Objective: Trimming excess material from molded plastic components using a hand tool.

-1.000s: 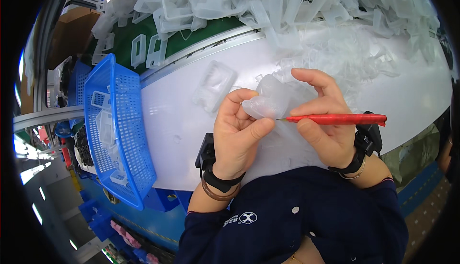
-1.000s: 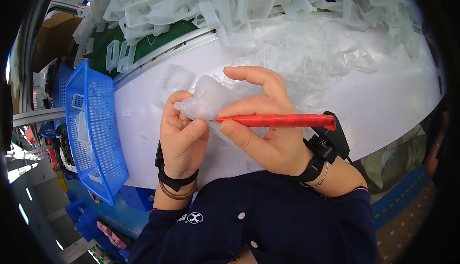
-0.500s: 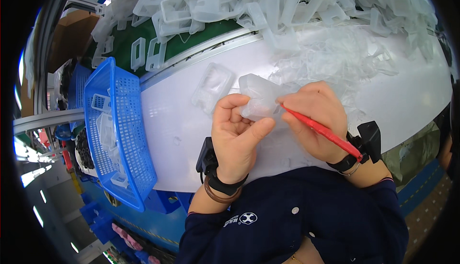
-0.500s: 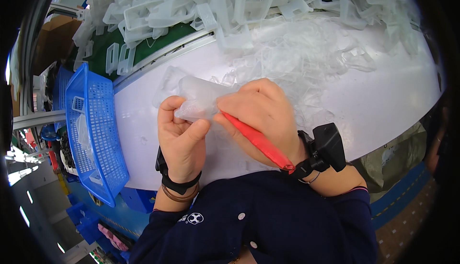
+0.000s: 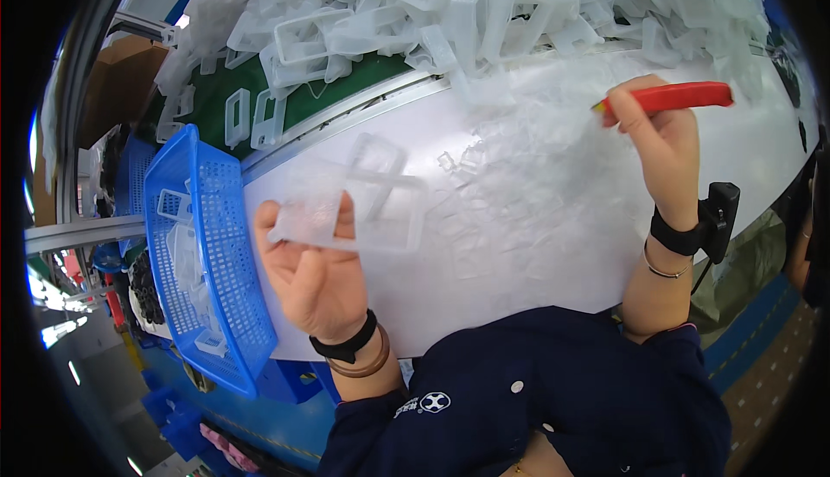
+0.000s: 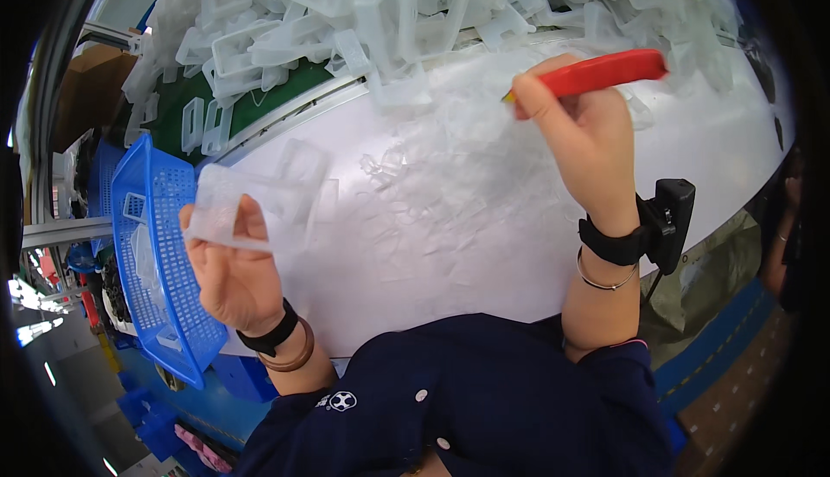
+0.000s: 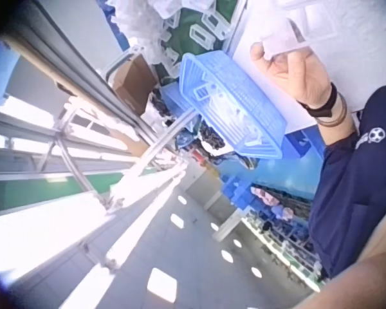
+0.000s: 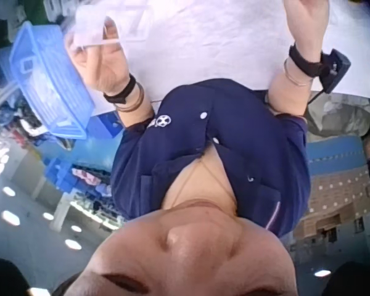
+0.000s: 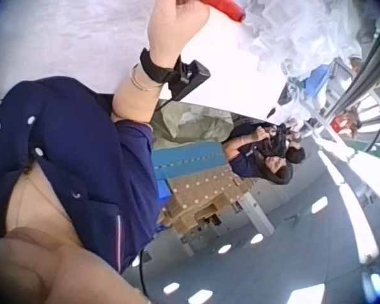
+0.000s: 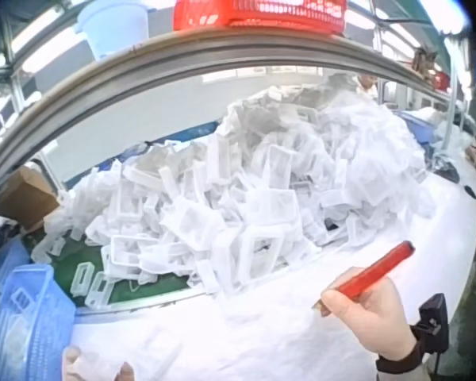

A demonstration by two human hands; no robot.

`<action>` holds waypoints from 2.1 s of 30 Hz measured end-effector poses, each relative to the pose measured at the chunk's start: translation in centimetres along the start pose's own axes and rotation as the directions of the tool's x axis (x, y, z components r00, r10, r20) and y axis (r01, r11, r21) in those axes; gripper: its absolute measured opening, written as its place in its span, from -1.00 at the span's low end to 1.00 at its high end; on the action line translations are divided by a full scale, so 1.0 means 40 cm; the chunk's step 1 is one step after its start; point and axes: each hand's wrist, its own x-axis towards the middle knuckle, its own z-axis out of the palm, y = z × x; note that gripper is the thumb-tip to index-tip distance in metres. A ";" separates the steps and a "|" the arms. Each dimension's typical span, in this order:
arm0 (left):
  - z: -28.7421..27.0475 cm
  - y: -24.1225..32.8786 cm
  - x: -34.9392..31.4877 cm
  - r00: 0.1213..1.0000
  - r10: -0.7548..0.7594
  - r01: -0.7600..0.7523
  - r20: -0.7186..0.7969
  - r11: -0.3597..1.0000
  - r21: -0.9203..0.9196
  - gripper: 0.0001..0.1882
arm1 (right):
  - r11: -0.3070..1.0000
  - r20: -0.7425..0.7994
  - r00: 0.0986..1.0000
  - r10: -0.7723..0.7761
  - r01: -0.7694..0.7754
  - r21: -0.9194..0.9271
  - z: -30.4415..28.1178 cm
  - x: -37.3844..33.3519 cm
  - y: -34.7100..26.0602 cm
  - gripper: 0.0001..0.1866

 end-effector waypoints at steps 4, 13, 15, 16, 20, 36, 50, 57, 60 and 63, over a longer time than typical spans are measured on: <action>0.010 -0.055 -0.010 0.979 -0.188 0.205 -0.081 0.917 0.343 -0.60 | 0.982 0.198 0.977 -0.073 0.105 -0.158 0.029 -0.019 -0.019 -0.95; 0.051 -0.096 -0.045 0.896 -0.444 0.428 0.011 0.870 0.244 -0.56 | 0.921 0.372 0.889 -0.268 0.123 0.370 0.127 -0.104 -0.066 -0.85; 0.049 -0.093 -0.047 0.888 -0.459 0.430 0.036 0.853 0.296 -0.55 | 0.927 0.384 0.885 -0.263 0.121 0.356 0.132 -0.107 -0.063 -0.85; 0.051 -0.094 -0.046 0.885 -0.465 0.435 0.036 0.851 0.293 -0.55 | 0.927 0.394 0.879 -0.270 0.126 0.353 0.135 -0.106 -0.061 -0.85; 0.054 -0.094 -0.048 0.895 -0.439 0.401 0.078 0.870 0.287 -0.54 | 0.931 0.404 0.873 -0.275 0.136 0.340 0.137 -0.106 -0.060 -0.86; 0.023 -0.096 -0.052 0.879 -0.430 0.256 0.209 0.793 0.553 -0.55 | 0.862 0.459 0.740 -0.492 0.488 0.138 0.145 -0.108 -0.057 -0.80; 0.036 -0.086 -0.039 0.778 -0.605 0.442 0.166 0.717 0.539 -0.65 | 0.993 0.198 0.973 -0.119 0.113 0.039 0.031 -0.046 -0.061 -0.95; 0.056 -0.093 -0.050 0.866 -0.500 0.365 0.009 0.645 0.672 -0.77 | 0.960 0.322 0.925 -0.203 0.123 0.251 0.100 -0.085 -0.071 -0.92; 0.057 -0.101 -0.049 0.905 -0.421 0.229 0.059 0.601 0.766 -0.79 | 0.937 0.333 0.913 -0.234 0.121 0.327 0.126 -0.102 -0.062 -0.90; 0.055 -0.100 -0.053 0.916 -0.395 0.194 0.077 0.601 0.775 -0.78 | 0.934 0.353 0.898 -0.263 0.144 0.328 0.139 -0.105 -0.058 -0.90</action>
